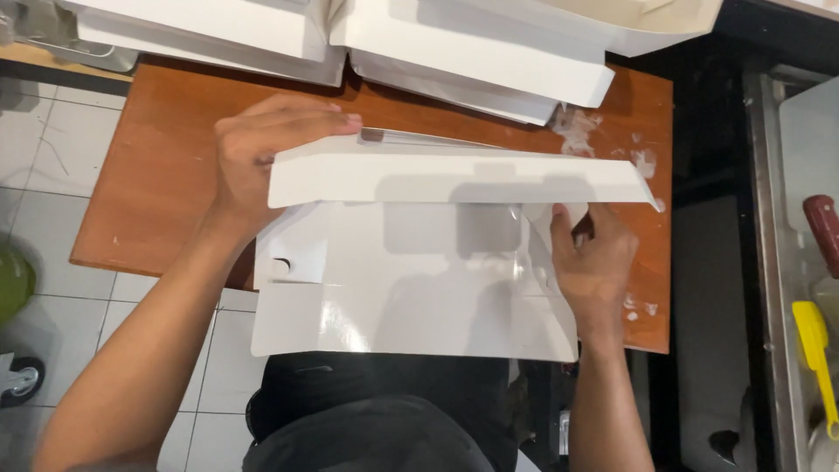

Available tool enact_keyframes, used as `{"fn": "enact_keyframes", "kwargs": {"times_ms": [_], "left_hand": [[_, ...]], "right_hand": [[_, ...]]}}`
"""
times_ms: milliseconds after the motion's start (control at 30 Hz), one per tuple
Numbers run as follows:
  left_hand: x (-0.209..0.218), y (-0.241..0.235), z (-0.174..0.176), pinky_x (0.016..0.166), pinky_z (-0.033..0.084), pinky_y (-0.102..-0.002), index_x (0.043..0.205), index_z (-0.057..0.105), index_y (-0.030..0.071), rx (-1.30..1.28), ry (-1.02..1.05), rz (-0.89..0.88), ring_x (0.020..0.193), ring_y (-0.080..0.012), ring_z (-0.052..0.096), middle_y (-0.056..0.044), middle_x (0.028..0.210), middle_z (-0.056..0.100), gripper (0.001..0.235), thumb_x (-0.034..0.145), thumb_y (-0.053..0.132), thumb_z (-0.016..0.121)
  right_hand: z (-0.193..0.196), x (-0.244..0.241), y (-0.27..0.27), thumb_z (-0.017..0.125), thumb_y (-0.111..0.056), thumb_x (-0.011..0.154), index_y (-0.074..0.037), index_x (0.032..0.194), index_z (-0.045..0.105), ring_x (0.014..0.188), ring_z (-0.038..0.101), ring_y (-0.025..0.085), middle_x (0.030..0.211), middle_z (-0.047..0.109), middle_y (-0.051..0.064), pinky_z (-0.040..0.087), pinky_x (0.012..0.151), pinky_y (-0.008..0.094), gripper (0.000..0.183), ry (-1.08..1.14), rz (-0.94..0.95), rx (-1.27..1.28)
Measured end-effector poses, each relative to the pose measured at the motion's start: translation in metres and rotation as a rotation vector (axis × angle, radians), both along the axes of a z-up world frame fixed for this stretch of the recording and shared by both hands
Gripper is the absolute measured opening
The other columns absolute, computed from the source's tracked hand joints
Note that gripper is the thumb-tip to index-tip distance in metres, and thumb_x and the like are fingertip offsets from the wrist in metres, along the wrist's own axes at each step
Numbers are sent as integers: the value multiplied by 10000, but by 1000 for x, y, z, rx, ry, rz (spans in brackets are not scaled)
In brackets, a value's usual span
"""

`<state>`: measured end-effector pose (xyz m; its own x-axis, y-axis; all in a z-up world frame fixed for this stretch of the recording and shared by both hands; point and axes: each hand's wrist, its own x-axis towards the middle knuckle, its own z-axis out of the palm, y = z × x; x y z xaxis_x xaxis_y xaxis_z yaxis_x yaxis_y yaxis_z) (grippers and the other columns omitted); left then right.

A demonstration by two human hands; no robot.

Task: The person assembles white cardboard boxes by folding side flaps and inserting tabs into slots. They complete one box, place it on a stack, and begin assembling a second box in the same manner.

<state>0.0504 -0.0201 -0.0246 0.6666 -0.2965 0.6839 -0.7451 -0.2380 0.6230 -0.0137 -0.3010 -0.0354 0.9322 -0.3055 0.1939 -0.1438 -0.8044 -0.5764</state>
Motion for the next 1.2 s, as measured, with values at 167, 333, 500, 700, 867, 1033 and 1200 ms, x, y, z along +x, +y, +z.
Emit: {"fn": "enact_keyframes", "kwargs": {"times_ms": [167,333,500,700,867,1033,1200], "left_hand": [[-3,-6,-1,606,305,-301,903,687,76,198,-358,262,788,-280,382,-123,916,589,118,881,10,592],[-2,-3,-12,557,290,-287,1105,621,136,304,-191,437,665,-207,314,-43,741,273,357,851,-112,584],[-14,-4,3,404,334,-319,1225,425,70,377,202,684,558,-182,451,-66,816,386,425,906,349,465],[-25,-8,41,634,383,-367,1182,309,128,254,769,601,697,-258,540,-60,723,520,432,830,379,304],[-21,9,11,550,467,-240,1138,426,89,-411,987,211,564,-152,502,-54,753,456,496,815,417,241],[-13,14,2,685,470,-217,1111,477,79,-412,1297,151,702,-111,522,-67,958,575,302,813,114,447],[-14,10,1,652,433,-225,1004,519,84,-158,1450,62,671,-113,507,-1,764,557,256,776,202,529]], "right_hand": [[1,6,-7,496,-67,806,-39,733,451,411,199,105,507,269,3,171,399,272,90,29,164,-12],[-7,9,-3,493,-74,806,-56,930,447,439,453,207,620,478,74,332,426,337,134,196,127,47],[-26,0,-3,534,-50,818,-29,870,398,361,494,165,783,612,94,358,329,266,147,-86,310,-45],[-22,-2,8,556,-66,792,11,796,450,609,572,172,1119,566,100,477,507,253,132,-140,286,-30],[-7,-1,12,534,-107,767,-54,867,391,862,579,165,1122,558,62,486,622,260,182,97,107,214],[-20,0,4,521,-85,781,-65,866,349,624,398,99,995,535,70,366,453,215,193,130,152,511],[-21,-2,4,555,-158,783,-68,996,406,536,453,125,664,442,34,385,623,233,276,210,203,613]]}}
